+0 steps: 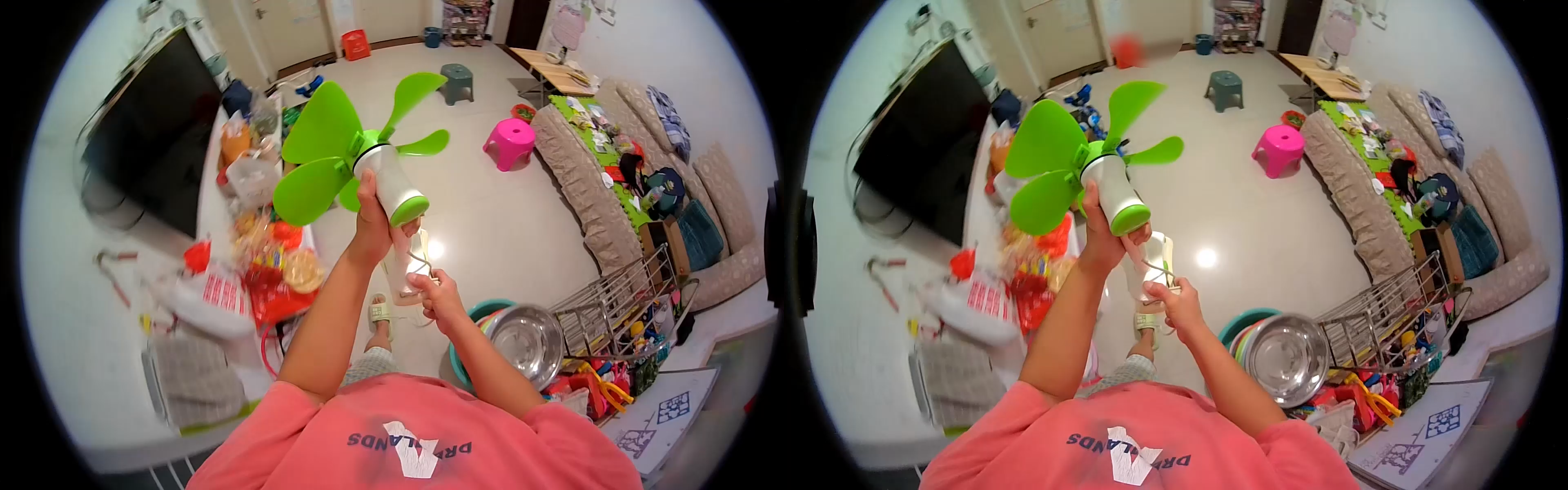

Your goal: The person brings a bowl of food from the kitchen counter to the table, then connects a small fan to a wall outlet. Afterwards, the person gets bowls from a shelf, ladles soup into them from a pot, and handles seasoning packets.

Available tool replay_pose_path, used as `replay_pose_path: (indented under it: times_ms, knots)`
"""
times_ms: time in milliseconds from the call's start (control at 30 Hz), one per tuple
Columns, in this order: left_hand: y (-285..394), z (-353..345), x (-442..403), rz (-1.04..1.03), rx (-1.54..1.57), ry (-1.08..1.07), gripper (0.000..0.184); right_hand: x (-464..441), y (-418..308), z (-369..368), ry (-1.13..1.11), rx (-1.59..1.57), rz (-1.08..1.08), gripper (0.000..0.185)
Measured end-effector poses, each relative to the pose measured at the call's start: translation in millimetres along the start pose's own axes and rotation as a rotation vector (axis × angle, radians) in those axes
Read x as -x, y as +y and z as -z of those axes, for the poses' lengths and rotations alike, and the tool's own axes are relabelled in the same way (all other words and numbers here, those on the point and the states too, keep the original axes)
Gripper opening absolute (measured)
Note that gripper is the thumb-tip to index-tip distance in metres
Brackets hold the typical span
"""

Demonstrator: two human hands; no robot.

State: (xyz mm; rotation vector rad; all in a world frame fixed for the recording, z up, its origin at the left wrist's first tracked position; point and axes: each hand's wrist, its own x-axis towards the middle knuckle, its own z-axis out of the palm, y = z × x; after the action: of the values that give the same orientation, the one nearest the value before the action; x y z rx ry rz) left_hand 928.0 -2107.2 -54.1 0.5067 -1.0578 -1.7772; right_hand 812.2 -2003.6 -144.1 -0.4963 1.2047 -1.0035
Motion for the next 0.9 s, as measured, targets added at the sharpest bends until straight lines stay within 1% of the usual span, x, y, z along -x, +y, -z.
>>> replay_pose_path:
  times_ms: [33,67,100,133,167,200,233,300,333,400,433,533,600,633,700,733,767,833,900]
  knots:
    - [3.8,12.5,-33.8,0.028,-0.020,-0.072,0.072,-28.0,-18.6,-1.2,0.022,-0.008,0.015,0.052]
    - [5.7,24.2,-67.9,0.053,-0.038,-0.144,0.073,-56.1,-37.4,-1.5,0.005,-0.034,0.012,0.045]
    - [6.0,36.4,-103.2,0.065,-0.031,-0.172,0.073,-85.6,-57.9,-3.0,-0.010,-0.066,0.007,0.038]
    - [9.6,43.2,-141.1,0.088,-0.007,-0.180,0.074,-114.2,-83.6,-3.5,0.014,-0.072,0.027,0.038]
    - [9.9,47.9,-177.5,0.108,0.020,-0.181,0.074,-139.0,-105.5,0.6,0.018,-0.062,0.034,0.043]
    - [8.6,55.8,-213.7,0.136,0.019,-0.233,0.077,-160.4,-123.2,5.1,0.024,-0.066,0.025,0.048]
    - [8.6,58.3,-248.3,0.160,0.021,-0.251,0.077,-180.9,-145.6,9.7,0.046,-0.086,0.026,0.048]
    - [4.7,54.7,-312.5,0.258,0.065,-0.247,0.075,-218.2,-187.4,23.7,0.020,-0.116,0.018,0.047]
    - [0.8,49.2,-343.7,0.278,0.060,-0.282,0.075,-236.9,-205.8,33.5,0.046,-0.141,0.038,0.047]
    - [-16.5,38.2,-404.6,0.269,0.060,-0.255,0.074,-276.9,-237.9,61.1,0.067,-0.126,0.017,0.049]
    - [-28.3,34.5,-439.4,0.282,0.060,-0.291,0.074,-299.5,-255.7,78.6,0.093,-0.144,0.038,0.049]
    - [-77.1,30.5,-529.4,0.262,0.045,-0.313,0.075,-365.2,-294.2,132.9,0.099,-0.174,0.013,0.048]
    - [-101.1,15.2,-599.8,0.257,0.009,-0.260,0.076,-413.8,-333.8,170.0,0.180,-0.199,0.027,0.046]
    - [-111.7,9.3,-634.0,0.276,-0.003,-0.275,0.076,-436.2,-352.0,187.0,0.189,-0.224,0.032,0.046]
    - [-128.3,-8.9,-698.1,0.231,-0.048,-0.227,0.077,-469.5,-393.5,219.2,0.259,-0.364,0.013,0.047]
    - [-136.1,-18.4,-726.0,0.273,-0.027,-0.192,0.076,-482.4,-411.7,232.6,0.305,-0.374,0.030,0.051]
    - [-143.3,-27.8,-754.6,0.286,-0.012,-0.202,0.076,-494.2,-433.0,245.5,0.327,-0.376,0.029,0.051]
    - [-159.5,-39.3,-809.1,0.223,-0.005,-0.163,0.076,-522.3,-468.2,270.0,0.396,-0.420,0.014,0.053]
    - [-181.1,-49.6,-868.3,0.222,0.029,-0.162,0.074,-553.5,-505.8,300.4,0.384,-0.429,0.026,0.051]
